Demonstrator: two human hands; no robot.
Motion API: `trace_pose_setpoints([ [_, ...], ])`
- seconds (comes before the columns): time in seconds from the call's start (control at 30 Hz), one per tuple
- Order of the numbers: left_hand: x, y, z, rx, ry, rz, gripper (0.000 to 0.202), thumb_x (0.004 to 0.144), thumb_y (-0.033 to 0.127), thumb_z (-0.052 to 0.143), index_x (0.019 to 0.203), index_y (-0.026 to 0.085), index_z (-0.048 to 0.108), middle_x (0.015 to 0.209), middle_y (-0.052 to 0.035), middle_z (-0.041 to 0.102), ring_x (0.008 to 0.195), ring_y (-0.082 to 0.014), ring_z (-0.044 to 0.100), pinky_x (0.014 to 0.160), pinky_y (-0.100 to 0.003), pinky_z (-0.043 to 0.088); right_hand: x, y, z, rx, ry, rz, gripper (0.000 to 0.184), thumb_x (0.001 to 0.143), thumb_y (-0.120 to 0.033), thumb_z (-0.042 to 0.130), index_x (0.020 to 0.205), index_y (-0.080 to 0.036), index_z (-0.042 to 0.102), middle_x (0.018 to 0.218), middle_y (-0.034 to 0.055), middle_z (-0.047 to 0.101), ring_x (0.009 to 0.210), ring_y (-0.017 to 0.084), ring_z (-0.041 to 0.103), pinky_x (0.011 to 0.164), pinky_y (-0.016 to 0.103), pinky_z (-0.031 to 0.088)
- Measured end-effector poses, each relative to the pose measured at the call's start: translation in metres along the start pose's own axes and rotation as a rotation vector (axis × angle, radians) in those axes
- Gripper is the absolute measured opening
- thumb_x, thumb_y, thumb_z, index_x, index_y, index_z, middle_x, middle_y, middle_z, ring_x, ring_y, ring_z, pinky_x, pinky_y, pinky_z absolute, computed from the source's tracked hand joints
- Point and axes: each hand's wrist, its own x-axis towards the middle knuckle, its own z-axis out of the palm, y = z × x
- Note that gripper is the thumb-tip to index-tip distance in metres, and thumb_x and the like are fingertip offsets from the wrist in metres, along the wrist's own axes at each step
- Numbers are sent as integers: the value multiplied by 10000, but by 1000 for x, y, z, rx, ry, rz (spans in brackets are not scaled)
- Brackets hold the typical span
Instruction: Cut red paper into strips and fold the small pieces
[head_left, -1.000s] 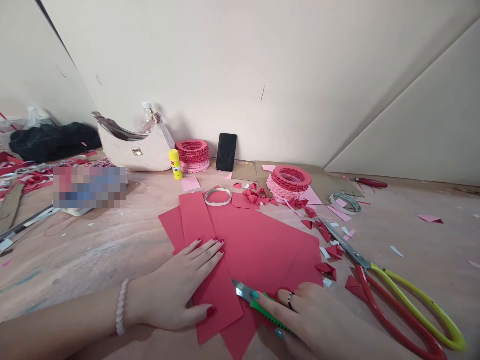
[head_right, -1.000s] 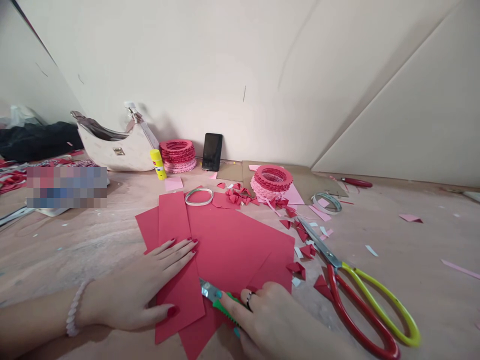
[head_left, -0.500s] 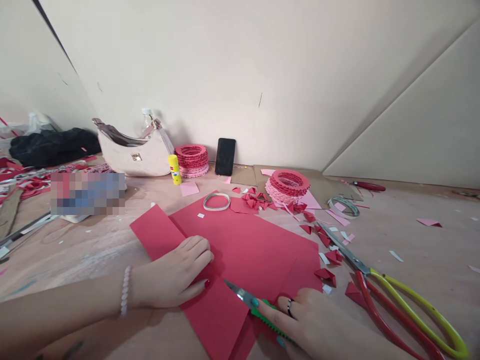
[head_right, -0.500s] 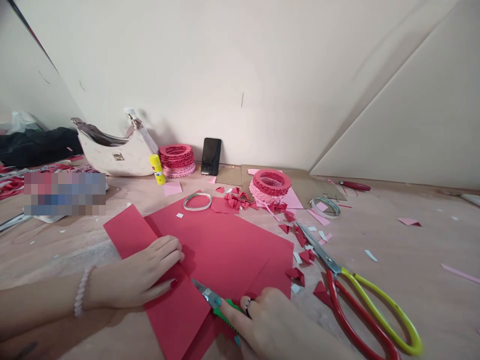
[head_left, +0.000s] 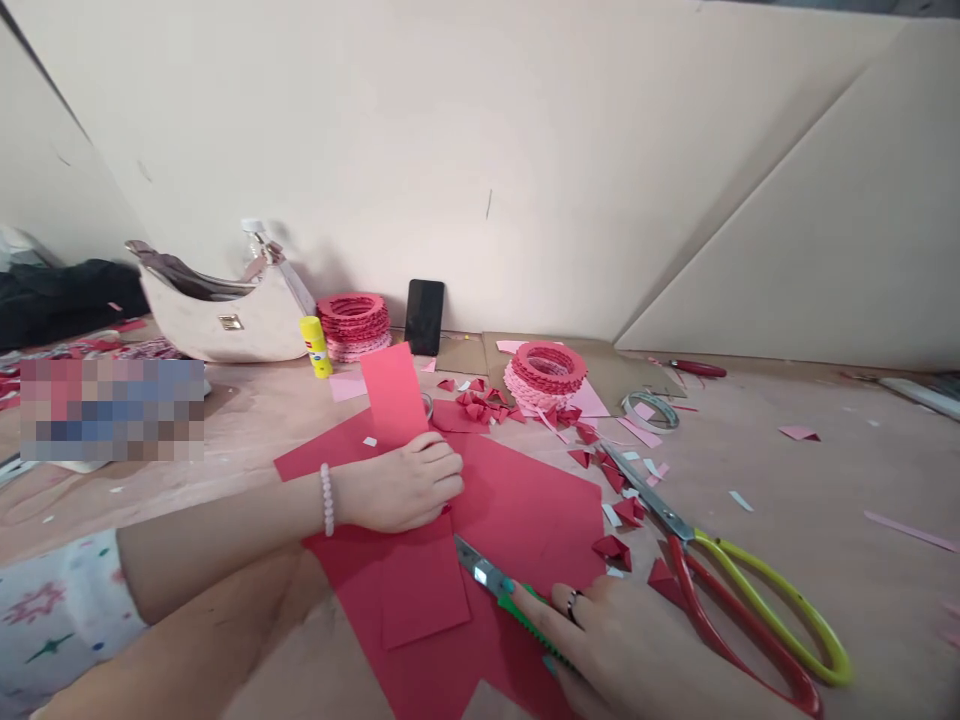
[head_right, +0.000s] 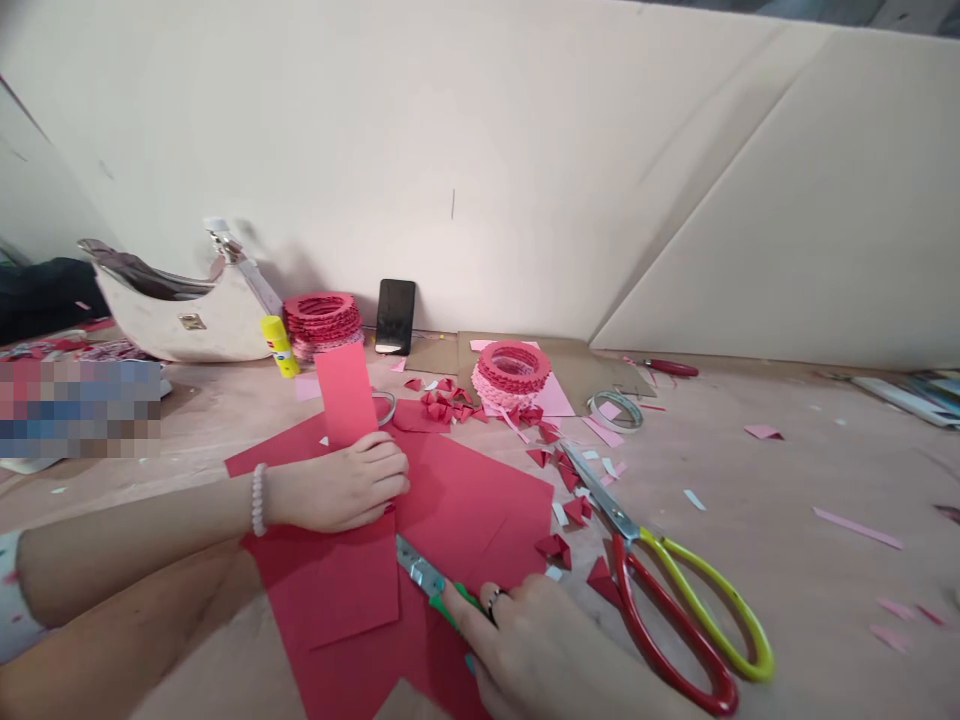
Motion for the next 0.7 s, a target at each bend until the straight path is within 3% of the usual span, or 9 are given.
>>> trace_pose_setpoints([
  [0.1, 0, 4, 7, -51, 50, -178, 375, 883, 207, 389, 1252, 144, 410, 1251, -126, 461, 1195, -273, 350, 1010, -467, 219, -1, 4, -1, 30, -45, 53, 453, 752, -202, 444, 1203, -215, 396, 587, -44, 557, 391, 108, 348, 490, 336, 24],
  [0.23, -17, 14, 12, -214, -70, -310, 557, 906, 342, 364, 1406, 162, 199, 1465, -130, 195, 1341, -303, 140, 1054, -510, 165, 1, 8, -3, 75, -83, 51, 457, 720, -172, 454, 1175, -208, 417, 606, -39, 579, 398, 108, 361, 485, 333, 30],
  [0.43, -30, 18, 19, -404, -158, -313, 837, 810, 591, 440, 1439, 168, 85, 1482, -148, 64, 1352, -330, 71, 1079, -516, 112, 6, 15, -9, 101, -89, -8, 389, 745, -209, 498, 1132, -213, 457, 626, -38, 581, 426, 113, 414, 464, 323, 67],
  [0.53, -30, 16, 18, -434, -157, -298, 865, 797, 583, 466, 1440, 168, 63, 1481, -137, 57, 1354, -320, 65, 1086, -520, 70, 6, 19, -8, 95, -86, -87, 367, 782, -245, 483, 1147, -213, 458, 630, -33, 572, 406, 116, 396, 463, 327, 91],
  [0.7, -34, 20, 7, -532, -188, -180, 940, 755, 589, 521, 1440, 146, 54, 1477, -136, 57, 1354, -302, 98, 1102, -475, 84, 3, 23, -8, 32, -93, -20, 448, 754, -251, 513, 1196, -236, 439, 627, -33, 559, 451, 138, 452, 472, 331, 125],
])
